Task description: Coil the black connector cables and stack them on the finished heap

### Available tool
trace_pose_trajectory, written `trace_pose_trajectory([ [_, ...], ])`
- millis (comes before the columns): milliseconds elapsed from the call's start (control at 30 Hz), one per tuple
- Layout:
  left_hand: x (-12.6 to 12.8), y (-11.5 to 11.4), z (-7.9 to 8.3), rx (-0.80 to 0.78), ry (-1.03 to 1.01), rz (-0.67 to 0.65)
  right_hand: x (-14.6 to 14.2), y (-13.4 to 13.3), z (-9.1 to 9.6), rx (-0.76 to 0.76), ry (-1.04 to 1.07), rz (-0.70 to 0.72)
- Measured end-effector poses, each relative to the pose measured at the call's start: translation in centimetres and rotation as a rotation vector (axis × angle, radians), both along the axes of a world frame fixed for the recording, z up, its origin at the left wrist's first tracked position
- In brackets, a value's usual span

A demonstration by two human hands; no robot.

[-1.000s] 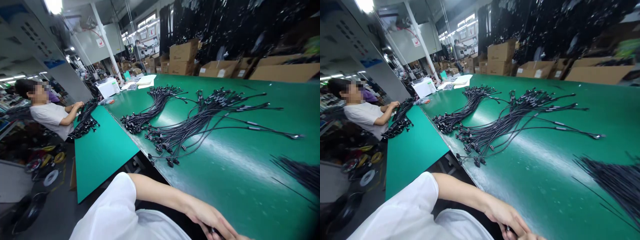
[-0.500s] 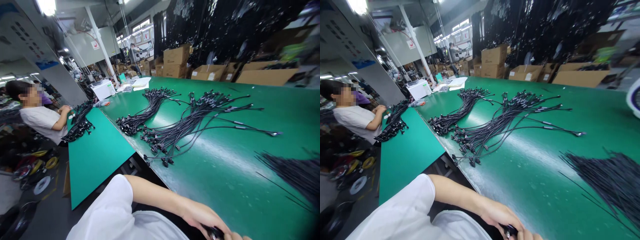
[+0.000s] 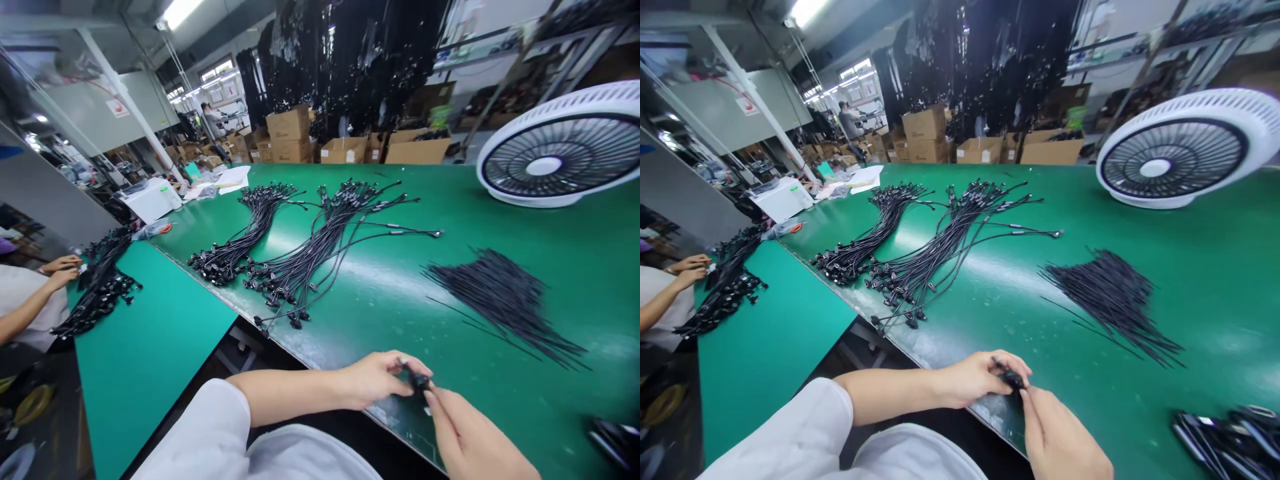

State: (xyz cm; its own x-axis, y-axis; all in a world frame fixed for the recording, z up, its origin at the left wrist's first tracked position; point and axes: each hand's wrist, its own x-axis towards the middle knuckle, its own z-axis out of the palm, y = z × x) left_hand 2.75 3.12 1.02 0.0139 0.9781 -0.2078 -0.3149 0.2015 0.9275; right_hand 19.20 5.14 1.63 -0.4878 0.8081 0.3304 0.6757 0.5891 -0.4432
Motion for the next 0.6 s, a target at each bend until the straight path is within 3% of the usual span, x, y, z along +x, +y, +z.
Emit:
trace_pose_trajectory([
  [100,-0.2,-0.9,0.9,0.25,0.434,-0.156,0.3,0.8,0.8,-0.32,0.202,-0.029],
  [200,-0.4,-1.5,1.1,0.384,0.774,-0.378,0.6,1.2,1.7,-0.445,0.316,-0.131],
  [267,-0.7,-1.5,1.2,0.315,0.809,-0.416,0.5,0.7,2.0,-0.449,0.353,-0.122],
  [367,-1.5,-1.3,2.2,0.139,0.639,-0.295,-0.3,0.0,2.0,-0.494,0.345,0.027],
  [467,-2.0,-1.9,3.9,0.301,0.595,-0.258,-1.3,0.3,1.8,-0.574,0.314,0.104],
  [533,-1.8,-2.7,4.4,0.478,0.663,-0.359,-1.5,0.9,2.0,-0.592,0.318,0.092],
  [600,-1.6,-3.3,4.0,0.518,0.698,-0.436,-1.3,1.2,2.4,-0.559,0.337,0.044],
])
